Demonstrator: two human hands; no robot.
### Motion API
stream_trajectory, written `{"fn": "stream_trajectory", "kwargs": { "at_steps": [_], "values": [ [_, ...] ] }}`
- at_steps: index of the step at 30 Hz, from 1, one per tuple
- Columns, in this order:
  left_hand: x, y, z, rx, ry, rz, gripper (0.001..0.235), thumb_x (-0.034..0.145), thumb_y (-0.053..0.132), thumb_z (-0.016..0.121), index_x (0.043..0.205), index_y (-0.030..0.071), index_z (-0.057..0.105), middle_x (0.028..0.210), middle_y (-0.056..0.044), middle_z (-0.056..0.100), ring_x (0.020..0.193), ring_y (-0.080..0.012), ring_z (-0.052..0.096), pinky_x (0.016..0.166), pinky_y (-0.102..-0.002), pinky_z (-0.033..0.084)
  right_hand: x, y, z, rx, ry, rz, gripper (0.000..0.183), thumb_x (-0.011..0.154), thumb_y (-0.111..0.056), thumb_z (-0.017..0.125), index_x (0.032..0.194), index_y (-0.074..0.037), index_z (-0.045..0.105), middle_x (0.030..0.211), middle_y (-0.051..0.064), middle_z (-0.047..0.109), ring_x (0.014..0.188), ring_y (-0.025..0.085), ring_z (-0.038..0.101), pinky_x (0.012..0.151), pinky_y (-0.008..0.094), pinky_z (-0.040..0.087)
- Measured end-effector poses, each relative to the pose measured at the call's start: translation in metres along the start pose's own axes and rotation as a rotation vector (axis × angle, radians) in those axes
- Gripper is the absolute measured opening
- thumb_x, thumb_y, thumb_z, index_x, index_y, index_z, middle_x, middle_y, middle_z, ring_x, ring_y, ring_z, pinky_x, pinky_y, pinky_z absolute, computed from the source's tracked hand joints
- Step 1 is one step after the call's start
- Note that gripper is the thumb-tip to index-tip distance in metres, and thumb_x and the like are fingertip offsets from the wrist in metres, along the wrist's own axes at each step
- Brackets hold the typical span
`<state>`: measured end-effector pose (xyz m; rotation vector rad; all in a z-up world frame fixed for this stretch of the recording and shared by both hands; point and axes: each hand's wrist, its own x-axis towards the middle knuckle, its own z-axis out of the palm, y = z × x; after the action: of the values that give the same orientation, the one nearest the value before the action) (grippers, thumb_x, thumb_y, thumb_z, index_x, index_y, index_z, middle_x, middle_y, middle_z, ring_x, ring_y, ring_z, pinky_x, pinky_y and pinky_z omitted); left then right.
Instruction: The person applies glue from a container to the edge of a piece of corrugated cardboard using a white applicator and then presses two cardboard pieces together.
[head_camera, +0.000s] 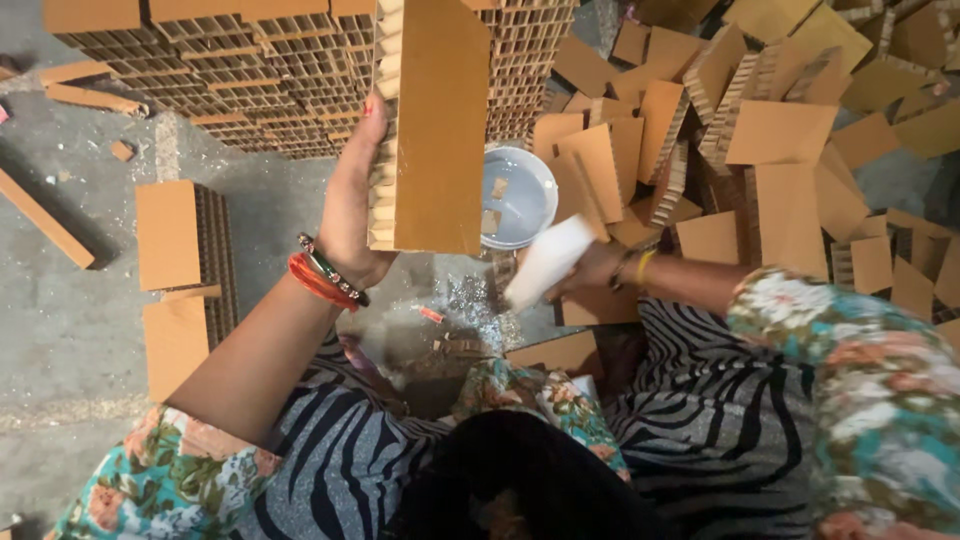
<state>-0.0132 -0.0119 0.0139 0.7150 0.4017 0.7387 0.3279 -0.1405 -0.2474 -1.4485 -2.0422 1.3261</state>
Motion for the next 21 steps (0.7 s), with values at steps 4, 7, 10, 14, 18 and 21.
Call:
{"fn": "stream_trajectory", "kwargs": {
  "at_steps": [4,7,10,14,18,21],
  "values": [
    [0.0,-0.002,0.003,0.019,-0.024,0.039,0.051,0.108,0.048,0.05,0.139,0.007,0.054,0.118,-0.006,0.067,0.101,-0.0148,0.07,0.087,-0.032,0.06,0.016,-0.009,0.009,-0.127,-0.072,-0.077,0.049,0.074,-0.025,0.079,0.12,-0.015,0.066,0.118,0.002,0.075,0.103,0.022,0.073,0.087,0.034,0.057],
    [-0.003,-0.003,0.001,0.059,-0.05,0.061,0.052,0.109,0.048,0.051,0.141,0.006,0.053,0.118,-0.006,0.067,0.101,-0.0143,0.069,0.086,-0.031,0.06,0.002,0.02,-0.007,-0.395,-0.287,0.367,0.047,0.086,-0.039,0.075,0.124,-0.015,0.065,0.109,0.006,0.076,0.1,0.024,0.074,0.09,0.037,0.058],
    [-0.01,-0.001,-0.003,0.081,-0.038,0.039,0.053,0.109,0.047,0.05,0.141,0.005,0.051,0.117,-0.006,0.067,0.1,-0.0138,0.069,0.086,-0.03,0.06,-0.035,0.046,-0.012,-0.626,-0.116,0.058,0.053,0.088,-0.029,0.071,0.138,-0.017,0.06,0.132,0.009,0.067,0.107,0.034,0.067,0.089,0.046,0.054],
    [-0.015,0.0,-0.011,0.129,-0.004,0.067,0.053,0.108,0.045,0.05,0.142,0.004,0.05,0.116,-0.006,0.067,0.099,-0.0137,0.069,0.084,-0.03,0.06,-0.076,0.01,-0.018,-0.922,-0.319,0.398,0.053,0.095,-0.051,0.069,0.138,-0.022,0.054,0.132,0.013,0.063,0.126,0.036,0.058,0.103,0.049,0.049],
    [-0.014,-0.002,-0.02,0.007,-0.198,0.152,0.042,0.122,0.042,0.052,0.134,0.001,0.052,0.11,-0.01,0.067,0.092,-0.0157,0.069,0.074,-0.029,0.059,-0.09,-0.025,-0.06,-0.678,-0.306,0.375,0.094,0.072,-0.051,0.086,0.148,-0.023,0.039,0.146,0.012,0.05,0.132,0.035,0.051,0.108,0.047,0.045],
    [-0.027,0.005,-0.012,-0.012,-0.091,0.125,0.047,0.117,0.041,0.051,0.142,0.002,0.052,0.117,-0.011,0.067,0.099,-0.0179,0.069,0.081,-0.032,0.059,-0.116,-0.028,-0.088,-0.615,-0.301,0.436,0.104,0.068,-0.044,0.086,0.155,-0.03,0.031,0.146,0.009,0.051,0.131,0.032,0.054,0.11,0.046,0.047]
  ]
}}
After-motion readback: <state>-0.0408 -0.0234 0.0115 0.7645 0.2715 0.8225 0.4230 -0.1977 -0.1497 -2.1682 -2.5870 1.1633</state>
